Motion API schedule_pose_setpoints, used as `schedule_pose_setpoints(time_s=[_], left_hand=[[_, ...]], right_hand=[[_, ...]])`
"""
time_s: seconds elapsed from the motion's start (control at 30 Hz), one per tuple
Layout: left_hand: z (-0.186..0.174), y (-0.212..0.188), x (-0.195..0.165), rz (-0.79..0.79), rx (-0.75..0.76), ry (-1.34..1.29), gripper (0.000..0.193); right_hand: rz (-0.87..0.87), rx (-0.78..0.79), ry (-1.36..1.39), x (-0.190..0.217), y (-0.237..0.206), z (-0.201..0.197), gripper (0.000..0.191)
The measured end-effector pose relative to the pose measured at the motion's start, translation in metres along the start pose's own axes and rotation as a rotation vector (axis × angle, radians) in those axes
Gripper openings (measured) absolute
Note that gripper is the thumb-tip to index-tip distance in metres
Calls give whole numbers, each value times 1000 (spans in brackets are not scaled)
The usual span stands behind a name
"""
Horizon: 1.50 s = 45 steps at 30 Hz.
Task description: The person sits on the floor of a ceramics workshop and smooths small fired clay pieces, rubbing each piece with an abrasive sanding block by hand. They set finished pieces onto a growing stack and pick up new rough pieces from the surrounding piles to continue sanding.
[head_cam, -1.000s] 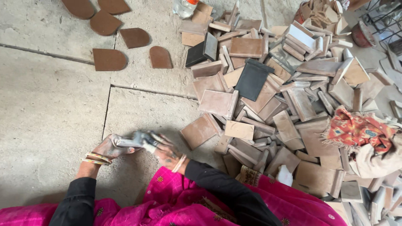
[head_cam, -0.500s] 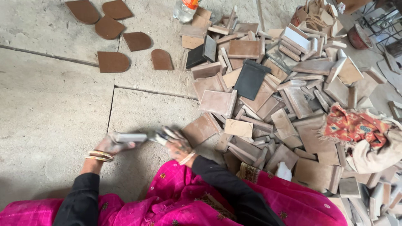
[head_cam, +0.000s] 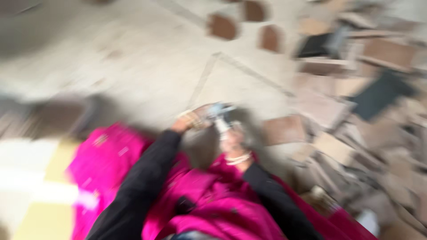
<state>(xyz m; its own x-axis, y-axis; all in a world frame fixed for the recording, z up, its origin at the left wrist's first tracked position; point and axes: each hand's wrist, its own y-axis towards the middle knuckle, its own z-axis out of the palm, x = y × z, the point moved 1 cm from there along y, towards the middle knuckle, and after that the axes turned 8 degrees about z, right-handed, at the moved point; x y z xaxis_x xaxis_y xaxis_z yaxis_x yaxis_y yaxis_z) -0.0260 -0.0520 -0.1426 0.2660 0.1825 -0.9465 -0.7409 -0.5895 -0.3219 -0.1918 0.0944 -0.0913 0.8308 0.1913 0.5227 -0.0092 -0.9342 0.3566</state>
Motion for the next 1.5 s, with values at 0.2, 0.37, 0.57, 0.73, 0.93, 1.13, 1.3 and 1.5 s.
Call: schedule_pose_setpoints(time_s=[0.2, 0.37, 0.57, 0.73, 0.93, 1.13, 1.3, 1.5], left_hand=[[9, 23, -15, 625, 23, 481, 52], [12, 20, -30, 635, -95, 437, 62], [17, 12, -25, 814, -137, 304, 62], [25, 28, -10, 765, -206, 630, 50], [18, 23, -11, 702, -212, 442, 55], [13, 15, -29, 588, -168, 319, 70], [16, 24, -16, 614, -151, 479, 93], [22, 23, 3, 604, -123, 441, 90]], right_hand=[[-6, 28, -151, 7, 22, -13, 42], [274, 102, -97, 11, 37, -22, 42], [151, 63, -183, 20, 23, -2, 35], [185, 88, -221, -4, 15, 6, 29], [132, 50, -270, -34, 2, 15, 36], [509, 10, -187, -86, 13, -36, 54], [87, -19, -6, -19, 13, -8, 54], [60, 122, -193, 22, 43, -11, 45]])
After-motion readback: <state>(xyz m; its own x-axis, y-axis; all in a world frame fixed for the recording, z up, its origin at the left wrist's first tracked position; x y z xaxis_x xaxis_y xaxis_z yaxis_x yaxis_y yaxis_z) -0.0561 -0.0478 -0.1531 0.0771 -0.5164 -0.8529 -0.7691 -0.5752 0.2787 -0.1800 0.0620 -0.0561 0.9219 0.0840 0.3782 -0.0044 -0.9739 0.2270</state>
